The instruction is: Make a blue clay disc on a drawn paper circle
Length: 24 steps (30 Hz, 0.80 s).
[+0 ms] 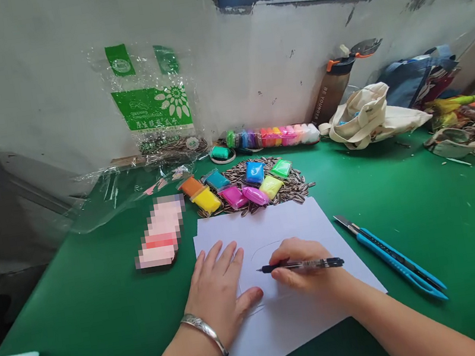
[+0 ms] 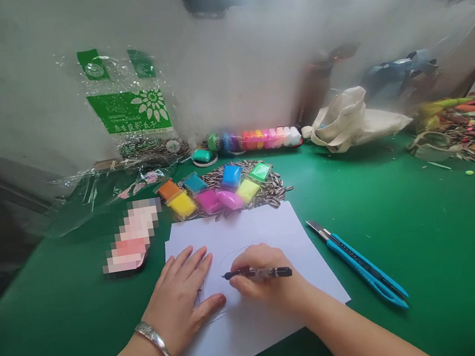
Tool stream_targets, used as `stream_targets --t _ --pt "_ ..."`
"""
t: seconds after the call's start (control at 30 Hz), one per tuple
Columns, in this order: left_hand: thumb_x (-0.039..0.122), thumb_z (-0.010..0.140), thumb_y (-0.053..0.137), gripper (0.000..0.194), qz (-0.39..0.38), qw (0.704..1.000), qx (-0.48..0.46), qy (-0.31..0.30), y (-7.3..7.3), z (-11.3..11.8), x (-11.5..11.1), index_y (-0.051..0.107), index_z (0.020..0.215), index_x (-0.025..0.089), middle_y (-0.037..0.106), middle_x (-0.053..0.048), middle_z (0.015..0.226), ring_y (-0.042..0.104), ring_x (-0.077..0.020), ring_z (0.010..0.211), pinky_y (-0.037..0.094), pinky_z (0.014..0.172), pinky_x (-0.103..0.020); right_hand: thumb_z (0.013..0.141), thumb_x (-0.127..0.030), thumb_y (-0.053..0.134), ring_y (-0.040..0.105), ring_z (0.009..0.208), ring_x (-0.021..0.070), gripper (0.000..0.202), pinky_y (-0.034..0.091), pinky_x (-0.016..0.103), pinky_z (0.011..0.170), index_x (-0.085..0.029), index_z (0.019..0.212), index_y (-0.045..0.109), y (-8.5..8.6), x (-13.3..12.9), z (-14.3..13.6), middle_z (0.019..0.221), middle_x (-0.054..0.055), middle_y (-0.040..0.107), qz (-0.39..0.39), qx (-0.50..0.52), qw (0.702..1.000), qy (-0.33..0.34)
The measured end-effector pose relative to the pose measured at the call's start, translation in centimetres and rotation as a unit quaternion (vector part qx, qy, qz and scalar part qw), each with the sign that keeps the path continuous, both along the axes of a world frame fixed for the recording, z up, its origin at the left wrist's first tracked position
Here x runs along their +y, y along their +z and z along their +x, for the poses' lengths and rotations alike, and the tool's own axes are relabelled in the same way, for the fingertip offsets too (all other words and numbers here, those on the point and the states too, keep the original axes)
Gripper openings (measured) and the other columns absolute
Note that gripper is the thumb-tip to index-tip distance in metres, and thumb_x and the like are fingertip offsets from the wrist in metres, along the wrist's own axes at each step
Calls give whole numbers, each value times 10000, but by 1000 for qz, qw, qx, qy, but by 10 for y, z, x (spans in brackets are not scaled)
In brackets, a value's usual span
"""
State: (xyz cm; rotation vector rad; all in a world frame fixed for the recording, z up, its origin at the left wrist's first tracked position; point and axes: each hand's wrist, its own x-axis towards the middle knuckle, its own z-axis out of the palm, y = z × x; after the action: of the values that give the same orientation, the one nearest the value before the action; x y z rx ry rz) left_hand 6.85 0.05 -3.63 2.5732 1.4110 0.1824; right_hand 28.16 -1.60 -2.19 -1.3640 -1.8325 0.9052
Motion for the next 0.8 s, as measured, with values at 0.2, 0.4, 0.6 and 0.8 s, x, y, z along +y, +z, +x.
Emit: stream_targets --t 0.2,0.4,0.6,0.8 --pt "496 799 577 585 -10 1000 8 -7 2 0 1 491 1302 210 476 -71 1378 344 -337 1294 247 1062 -561 758 -241 585 575 697 163 93 417 306 715 -236 785 674 -3 2 3 700 5 657 43 -38 998 18" --pt "546 784 573 641 -15 999 28 -7 4 2 0 486 1309 187 458 -87 1391 331 -351 1299 234 1061 -576 735 -199 565 548 650 152 102 388 306 703 -216 693 657 -4 6 0 641 -8 629 32 -63 997 7" --pt "561 786 564 641 -5 1000 25 -8 1 2 0 483 1309 199 455 -81 1394 336 -345 1295 232 1063 -566 736 -216 569 547 654 152 105 372 307 711 -222 692 664 -10 6 -4 642 -10 635 32 -73 997 10" --pt "552 782 572 647 -14 999 30 -6 3 2 0 477 1314 196 447 -76 1400 326 -343 1303 230 1067 -566 739 -216 575 540 659 145 101 351 300 709 -218 684 660 -15 5 -4 634 -15 632 50 -75 996 9"
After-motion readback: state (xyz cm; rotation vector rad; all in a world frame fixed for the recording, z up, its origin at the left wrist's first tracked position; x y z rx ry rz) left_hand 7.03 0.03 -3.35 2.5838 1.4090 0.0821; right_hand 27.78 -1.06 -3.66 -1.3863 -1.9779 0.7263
